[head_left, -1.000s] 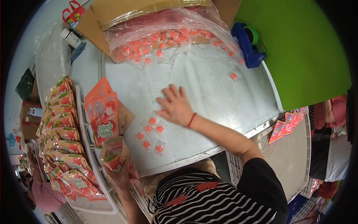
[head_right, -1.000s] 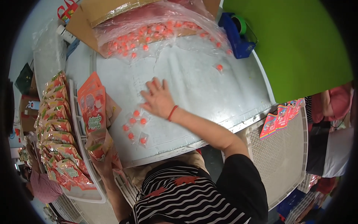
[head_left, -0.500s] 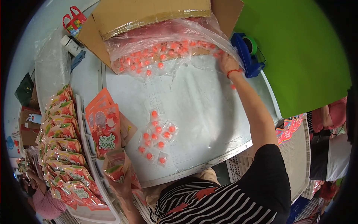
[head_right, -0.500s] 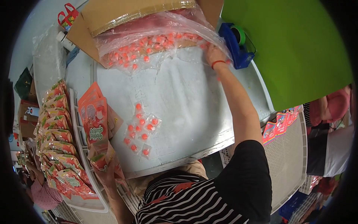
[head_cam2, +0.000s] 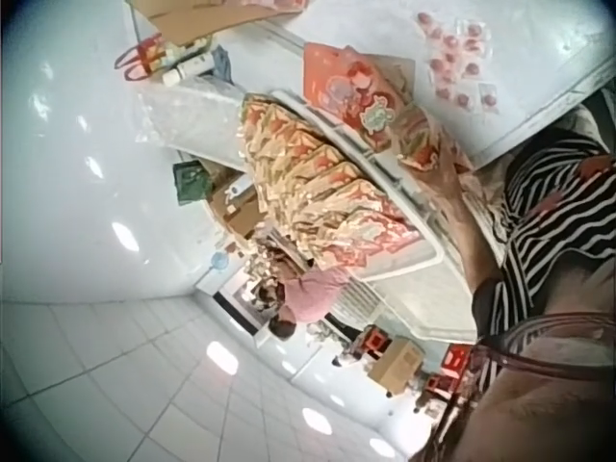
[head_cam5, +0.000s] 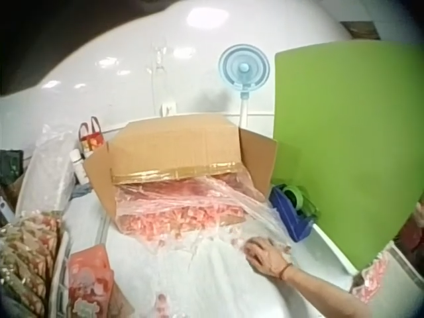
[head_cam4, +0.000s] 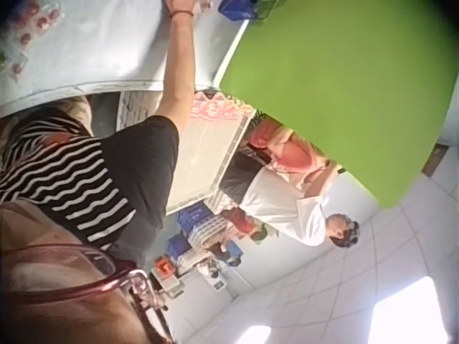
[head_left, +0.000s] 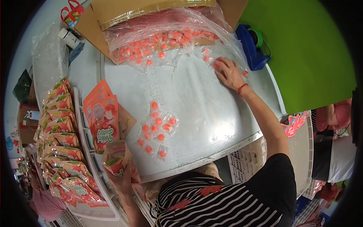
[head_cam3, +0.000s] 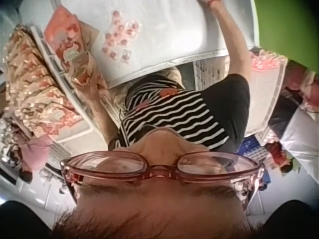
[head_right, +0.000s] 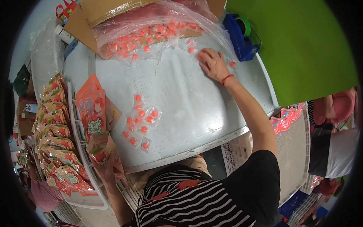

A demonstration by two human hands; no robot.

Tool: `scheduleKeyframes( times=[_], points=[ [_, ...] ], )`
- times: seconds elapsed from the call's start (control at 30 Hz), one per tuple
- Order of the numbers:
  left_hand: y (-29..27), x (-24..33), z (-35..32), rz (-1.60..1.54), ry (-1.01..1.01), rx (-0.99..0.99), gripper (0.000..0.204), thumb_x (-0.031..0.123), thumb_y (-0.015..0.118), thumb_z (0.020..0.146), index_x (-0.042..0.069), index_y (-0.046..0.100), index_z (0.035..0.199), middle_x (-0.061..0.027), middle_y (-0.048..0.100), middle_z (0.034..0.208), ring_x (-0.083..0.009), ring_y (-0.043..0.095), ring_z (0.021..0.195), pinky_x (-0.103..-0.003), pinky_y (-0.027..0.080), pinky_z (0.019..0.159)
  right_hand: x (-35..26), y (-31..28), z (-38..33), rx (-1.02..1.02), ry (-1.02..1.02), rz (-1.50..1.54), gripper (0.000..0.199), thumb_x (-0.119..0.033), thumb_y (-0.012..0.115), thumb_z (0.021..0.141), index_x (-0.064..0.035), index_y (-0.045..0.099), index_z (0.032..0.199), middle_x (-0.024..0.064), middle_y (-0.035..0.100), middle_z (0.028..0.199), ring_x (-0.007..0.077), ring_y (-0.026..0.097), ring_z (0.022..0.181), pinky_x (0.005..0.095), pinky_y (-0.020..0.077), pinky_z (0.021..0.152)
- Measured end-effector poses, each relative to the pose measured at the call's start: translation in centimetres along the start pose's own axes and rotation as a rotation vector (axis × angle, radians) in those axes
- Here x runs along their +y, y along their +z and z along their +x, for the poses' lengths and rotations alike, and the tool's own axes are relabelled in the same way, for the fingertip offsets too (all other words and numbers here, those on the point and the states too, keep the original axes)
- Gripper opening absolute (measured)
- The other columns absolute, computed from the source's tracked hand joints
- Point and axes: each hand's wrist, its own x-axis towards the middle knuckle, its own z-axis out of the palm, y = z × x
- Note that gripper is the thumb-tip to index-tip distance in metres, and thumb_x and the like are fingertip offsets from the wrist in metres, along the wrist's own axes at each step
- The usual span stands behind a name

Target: Packaging individual pieces of candy into branded pouches.

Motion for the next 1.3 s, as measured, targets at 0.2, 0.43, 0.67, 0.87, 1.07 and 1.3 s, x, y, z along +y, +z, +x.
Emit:
scheduleKeyframes(
  times=[0.2, 0.43, 0.67, 0.87, 1.07, 1.3],
  points=[
    [-0.2, 0.3, -0.3, -0.102, -0.016, 0.022, 0.068, 0.003, 0.072, 0.071, 0.000, 0.038, 0.130, -0.0116, 0.054, 0.113, -0.0196, 0.055, 0.100, -0.031, 0.044, 0.088, 0.1, -0.8, -3.2, 0.035, 0.024, 0.171, 0.052, -0.023, 0.062, 0.086, -0.0017, 0.041, 0.128, 0.0185, 0.043, 0.132, 0.0356, 0.044, 0.120, 0.0386, 0.0366, 0.101],
    [-0.5, 0.0, -0.9, -0.141, 0.023, -0.007, 0.063, 0.000, 0.070, 0.072, 0.002, 0.043, 0.128, -0.0088, 0.054, 0.115, -0.0189, 0.054, 0.103, -0.031, 0.043, 0.091, 1.4, -2.6, -4.3, -0.134, -0.006, 0.193, 0.047, -0.020, 0.059, 0.087, -0.0035, 0.042, 0.128, 0.0170, 0.047, 0.129, 0.0332, 0.048, 0.116, 0.0381, 0.0408, 0.097],
    [-0.5, -0.3, -0.9, -0.069, 0.038, 0.003, 0.069, 0.004, 0.075, 0.070, 0.000, 0.040, 0.129, -0.0120, 0.054, 0.113, -0.0197, 0.055, 0.100, -0.031, 0.045, 0.087, -0.1, -4.9, -1.5, -0.325, 0.290, 0.856, 0.045, -0.005, 0.051, 0.085, -0.0043, 0.042, 0.129, 0.0123, 0.051, 0.128, 0.0250, 0.052, 0.118, 0.0358, 0.0464, 0.087],
    [-0.8, -0.3, -1.1, -0.061, 0.066, 0.017, 0.067, 0.004, 0.074, 0.070, 0.000, 0.040, 0.128, -0.0118, 0.054, 0.112, -0.0197, 0.055, 0.099, -0.031, 0.045, 0.087, -1.8, -3.4, -1.7, -0.008, 0.184, 0.251, 0.031, 0.003, 0.047, 0.077, 0.0006, 0.057, 0.106, 0.0188, 0.064, 0.094, 0.0351, 0.058, 0.092, 0.0420, 0.0470, 0.083],
    [-1.0, -0.1, -1.0, -0.069, 0.063, -0.014, 0.065, 0.004, 0.073, 0.071, -0.001, 0.040, 0.127, -0.0116, 0.054, 0.111, -0.0197, 0.055, 0.099, -0.031, 0.045, 0.087, -4.5, -2.4, -3.9, -0.022, 0.238, 0.419, 0.031, -0.001, 0.045, 0.088, -0.0036, 0.053, 0.118, 0.0136, 0.061, 0.109, 0.0276, 0.055, 0.108, 0.0363, 0.0430, 0.092],
    [-0.3, 0.5, -1.1, -0.098, 0.015, -0.014, 0.064, 0.001, 0.072, 0.071, 0.001, 0.043, 0.128, -0.0088, 0.053, 0.115, -0.0181, 0.053, 0.102, -0.030, 0.043, 0.089, -6.8, 0.0, 0.5, 0.321, 0.375, 0.652, 0.032, -0.020, 0.044, 0.095, -0.0021, 0.053, 0.120, 0.0174, 0.056, 0.120, 0.0321, 0.047, 0.120, 0.0354, 0.0351, 0.102]
  ],
)
